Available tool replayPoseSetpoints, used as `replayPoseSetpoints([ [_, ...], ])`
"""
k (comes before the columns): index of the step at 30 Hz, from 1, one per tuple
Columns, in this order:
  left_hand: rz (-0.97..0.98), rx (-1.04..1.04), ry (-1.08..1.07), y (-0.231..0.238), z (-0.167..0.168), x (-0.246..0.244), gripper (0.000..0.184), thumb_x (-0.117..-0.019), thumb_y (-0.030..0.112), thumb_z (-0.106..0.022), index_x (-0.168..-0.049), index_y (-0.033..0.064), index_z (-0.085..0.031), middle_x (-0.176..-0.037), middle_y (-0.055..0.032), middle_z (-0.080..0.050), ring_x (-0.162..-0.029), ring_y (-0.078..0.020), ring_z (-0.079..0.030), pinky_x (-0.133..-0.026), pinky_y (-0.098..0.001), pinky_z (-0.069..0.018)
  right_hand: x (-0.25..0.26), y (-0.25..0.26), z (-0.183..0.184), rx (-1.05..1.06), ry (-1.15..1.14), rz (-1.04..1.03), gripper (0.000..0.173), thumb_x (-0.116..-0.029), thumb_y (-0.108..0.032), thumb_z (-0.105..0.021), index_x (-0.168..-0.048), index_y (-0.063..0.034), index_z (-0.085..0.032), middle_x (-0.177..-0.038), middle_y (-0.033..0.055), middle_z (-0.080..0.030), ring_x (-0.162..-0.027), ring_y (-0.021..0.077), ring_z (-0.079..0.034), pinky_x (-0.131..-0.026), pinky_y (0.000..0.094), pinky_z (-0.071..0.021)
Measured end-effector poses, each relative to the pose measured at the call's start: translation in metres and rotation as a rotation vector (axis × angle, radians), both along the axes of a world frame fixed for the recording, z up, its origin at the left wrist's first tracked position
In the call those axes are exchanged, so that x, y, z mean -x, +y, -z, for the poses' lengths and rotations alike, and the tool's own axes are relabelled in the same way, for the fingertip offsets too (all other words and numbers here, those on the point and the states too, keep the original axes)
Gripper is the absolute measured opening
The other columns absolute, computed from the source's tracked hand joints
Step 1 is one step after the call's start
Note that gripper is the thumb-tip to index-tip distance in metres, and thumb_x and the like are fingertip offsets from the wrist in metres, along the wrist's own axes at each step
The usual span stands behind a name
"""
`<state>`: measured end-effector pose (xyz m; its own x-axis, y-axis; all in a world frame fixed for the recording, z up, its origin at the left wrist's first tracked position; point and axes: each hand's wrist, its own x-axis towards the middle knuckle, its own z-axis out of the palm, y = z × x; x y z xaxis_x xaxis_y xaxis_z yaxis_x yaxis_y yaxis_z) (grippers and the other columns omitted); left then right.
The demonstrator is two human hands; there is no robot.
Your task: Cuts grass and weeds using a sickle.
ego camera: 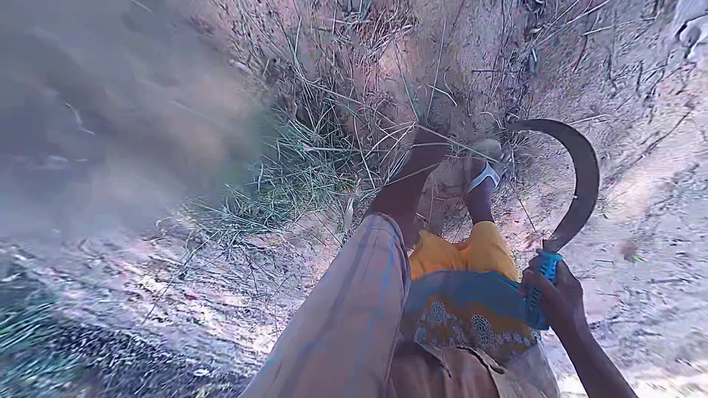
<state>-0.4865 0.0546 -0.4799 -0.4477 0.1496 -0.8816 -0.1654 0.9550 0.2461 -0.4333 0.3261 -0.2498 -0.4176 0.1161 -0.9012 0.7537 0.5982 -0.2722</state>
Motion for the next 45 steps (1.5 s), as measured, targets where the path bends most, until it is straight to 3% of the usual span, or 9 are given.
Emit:
replayPoseSetpoints([
  [5, -0.187, -0.230, -0.079, -0.028, -0.004, -0.012, 0.040, -0.1030, 0.007, -0.053, -0.142, -0.0014, -0.057, -0.140, -0.0281, -0.058, -0.140, -0.0490, -0.045, -0.110, -0.0710, -0.0347, 0.000, -0.042, 0.021, 0.053, -0.114, -0.076, 0.032, -0.0932, -0.012, -0.056, -0.122, 0.0027, -0.052, -0.074, -0.0034, -0.059, -0.052, 0.0043, -0.060, -0.051, 0.0213, -0.0550],
  [11, -0.301, -0.309, -0.093, -0.046, -0.001, -0.028, 0.043, -0.1085, 0.012, -0.042, -0.150, 0.0067, -0.052, -0.148, -0.0252, -0.053, -0.142, -0.0452, -0.045, -0.111, -0.0675, -0.0375, -0.022, -0.075, 0.056, -0.004, -0.272, -0.265, 0.038, -0.1025, -0.014, -0.056, -0.135, 0.0036, -0.048, -0.086, 0.0075, -0.060, -0.063, 0.0119, -0.061, -0.060, 0.0293, -0.0544],
  [15, -0.284, -0.392, -0.135, -0.052, -0.006, -0.052, 0.036, -0.1101, 0.011, -0.041, -0.134, -0.0080, -0.059, -0.135, -0.0324, -0.060, -0.132, -0.0483, -0.054, -0.110, -0.0639, -0.0393, -0.064, -0.068, -0.003, -0.061, -0.414, -0.162, 0.037, -0.1017, -0.010, -0.055, -0.135, 0.0043, -0.047, -0.082, 0.0080, -0.060, -0.058, 0.0137, -0.063, -0.055, 0.0301, -0.0570],
  [21, -0.393, -0.315, -0.249, -0.065, -0.026, -0.129, 0.037, -0.1062, 0.008, -0.049, -0.139, -0.0062, -0.056, -0.139, -0.0316, -0.057, -0.135, -0.0479, -0.051, -0.112, -0.0640, -0.0385, -0.084, -0.067, -0.082, -0.047, -0.354, -0.090, 0.033, -0.0912, -0.009, -0.057, -0.122, 0.0045, -0.053, -0.075, -0.0026, -0.058, -0.057, 0.0008, -0.057, -0.054, 0.0191, -0.0507],
  [28, -0.639, -0.296, 0.123, -0.062, -0.046, -0.116, 0.036, -0.1022, 0.014, -0.055, -0.134, 0.0004, -0.063, -0.142, -0.0236, -0.057, -0.139, -0.0431, -0.048, -0.109, -0.0659, -0.0392, -0.061, -0.068, 0.015, -0.029, -0.031, -0.221, 0.040, -0.0961, -0.015, -0.058, -0.129, 0.0069, -0.050, -0.079, 0.0027, -0.059, -0.056, 0.0070, -0.061, -0.054, 0.0256, -0.0561],
  [32, -0.666, -0.229, 0.595, 0.002, -0.075, -0.081, 0.041, -0.0960, 0.031, -0.063, -0.130, 0.0091, -0.069, -0.153, -0.0137, -0.052, -0.152, -0.0415, -0.031, -0.117, -0.0760, -0.0071, -0.054, -0.070, 0.024, -0.022, 0.048, -0.146, 0.037, -0.0937, -0.014, -0.058, -0.124, 0.0069, -0.049, -0.076, -0.0017, -0.057, -0.053, 0.0035, -0.059, -0.053, 0.0215, -0.0552],
  [37, -0.474, -0.090, 0.402, 0.049, -0.027, -0.023, 0.086, -0.0894, 0.013, -0.074, -0.163, 0.0067, -0.029, -0.171, -0.0169, -0.021, -0.157, -0.0370, -0.023, -0.121, -0.0651, -0.0181, -0.028, -0.053, 0.022, -0.057, 0.184, -0.209, 0.046, -0.0916, -0.016, -0.058, -0.126, 0.0127, -0.048, -0.081, -0.0008, -0.058, -0.058, -0.0010, -0.058, -0.056, 0.0183, -0.0535],
  [40, -0.462, 0.081, 0.185, 0.018, 0.004, -0.026, 0.104, -0.0841, 0.002, -0.073, -0.167, 0.0138, -0.011, -0.172, -0.0220, -0.010, -0.159, -0.0441, -0.005, -0.114, -0.0804, 0.0052, -0.014, -0.034, 0.026, -0.041, 0.176, -0.288, 0.042, -0.0918, -0.016, -0.059, -0.122, 0.0113, -0.051, -0.079, -0.0022, -0.057, -0.056, -0.0028, -0.057, -0.055, 0.0169, -0.0522],
  [45, -0.750, 0.090, -0.232, -0.022, -0.014, -0.055, 0.064, -0.0998, 0.024, -0.062, -0.152, -0.0046, -0.037, -0.141, -0.0325, -0.055, -0.134, -0.0492, -0.052, -0.107, -0.0692, -0.0401, -0.019, -0.034, 0.036, 0.076, 0.030, -0.359, 0.041, -0.0924, -0.018, -0.059, -0.124, 0.0069, -0.053, -0.078, -0.0012, -0.059, -0.056, -0.0003, -0.058, -0.054, 0.0187, -0.0520],
])
